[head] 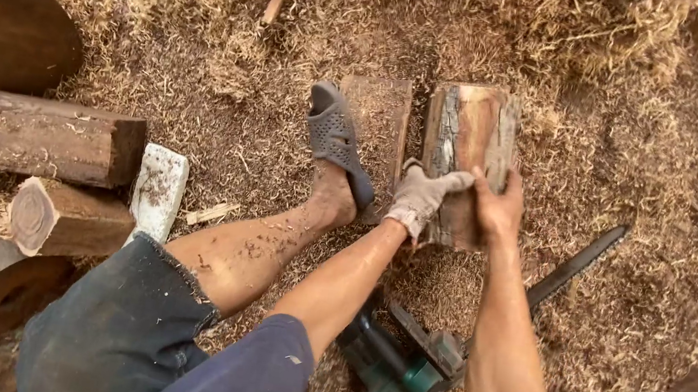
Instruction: The person sits on the ground in a sawdust-covered wood yard and uses an electric chainsaw to cut hardwood blocks placed against a log. They reposition blocks by hand between cuts and move finished pieces aside, continuing to saw more blocks.
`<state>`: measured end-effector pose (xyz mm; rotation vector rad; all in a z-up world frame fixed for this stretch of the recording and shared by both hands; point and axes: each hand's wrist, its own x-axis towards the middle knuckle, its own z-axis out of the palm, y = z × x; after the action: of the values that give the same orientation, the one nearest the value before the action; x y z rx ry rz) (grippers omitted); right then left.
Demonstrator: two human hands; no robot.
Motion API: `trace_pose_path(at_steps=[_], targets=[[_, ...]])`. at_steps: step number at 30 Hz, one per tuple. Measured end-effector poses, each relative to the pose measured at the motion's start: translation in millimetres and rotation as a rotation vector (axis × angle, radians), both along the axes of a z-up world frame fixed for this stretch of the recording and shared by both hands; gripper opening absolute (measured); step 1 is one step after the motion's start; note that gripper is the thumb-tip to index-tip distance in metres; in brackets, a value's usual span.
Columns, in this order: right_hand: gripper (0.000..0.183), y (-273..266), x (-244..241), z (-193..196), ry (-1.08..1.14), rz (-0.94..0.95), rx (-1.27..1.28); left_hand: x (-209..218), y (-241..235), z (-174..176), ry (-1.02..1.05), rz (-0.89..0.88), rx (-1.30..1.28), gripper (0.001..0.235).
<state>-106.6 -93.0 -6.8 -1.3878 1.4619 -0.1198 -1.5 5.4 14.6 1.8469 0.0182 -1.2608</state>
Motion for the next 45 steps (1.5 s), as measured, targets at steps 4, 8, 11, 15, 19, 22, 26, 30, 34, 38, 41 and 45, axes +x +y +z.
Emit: trace_pose_path(at_steps=[4, 8, 11, 15, 19, 22, 26, 30, 34, 38, 41, 45], targets=[[0.089, 21, -4, -36, -0.043, -0.055, 0.102, 7, 30, 28, -0.135, 0.100, 0.071, 0.120], [0.089, 45, 24, -14, -0.111, -0.069, 0.206, 19, 34, 26, -0.109, 0.135, 0.160, 0.115], [0.090, 41, 26, -40, -0.142, -0.006, 0.245, 24, 42, -2, -0.224, 0.048, 0.361, 0.118], [0.086, 48, 13, -56, -0.159, 0.048, 0.130, 35, 52, 18, -0.271, -0.154, 0.288, 0.111], [0.062, 49, -38, -57, -0.384, -0.085, 0.196, 53, 39, 54, -0.325, -0.510, 0.439, 0.088], [0.057, 77, -105, 63, -0.145, -0.127, 0.119, 34, 15, 79, -0.693, -0.822, 0.665, 0.057], [0.055, 146, -205, 125, 0.022, -0.271, 0.097, 5, 37, 54, -0.974, -0.871, 0.496, 0.047], [0.057, 223, -254, 158, 0.196, -0.317, 0.259, -68, 103, 20, -1.223, -0.882, -0.056, 0.042], [0.070, 253, -264, 140, 0.525, 0.164, 0.461, -166, 160, 52, -0.819, -1.639, -0.073, 0.036], [0.075, 259, -252, 142, 0.678, 0.516, 0.252, -202, 179, 41, -0.953, -1.664, 0.062, 0.046], [0.076, 268, -248, 131, 0.463, 0.367, 0.197, -200, 175, 21, -0.972, -1.601, 0.237, 0.063], [0.076, 274, -237, 126, 0.350, 0.429, 0.135, -197, 162, -30, -0.528, -1.726, 0.489, 0.071]])
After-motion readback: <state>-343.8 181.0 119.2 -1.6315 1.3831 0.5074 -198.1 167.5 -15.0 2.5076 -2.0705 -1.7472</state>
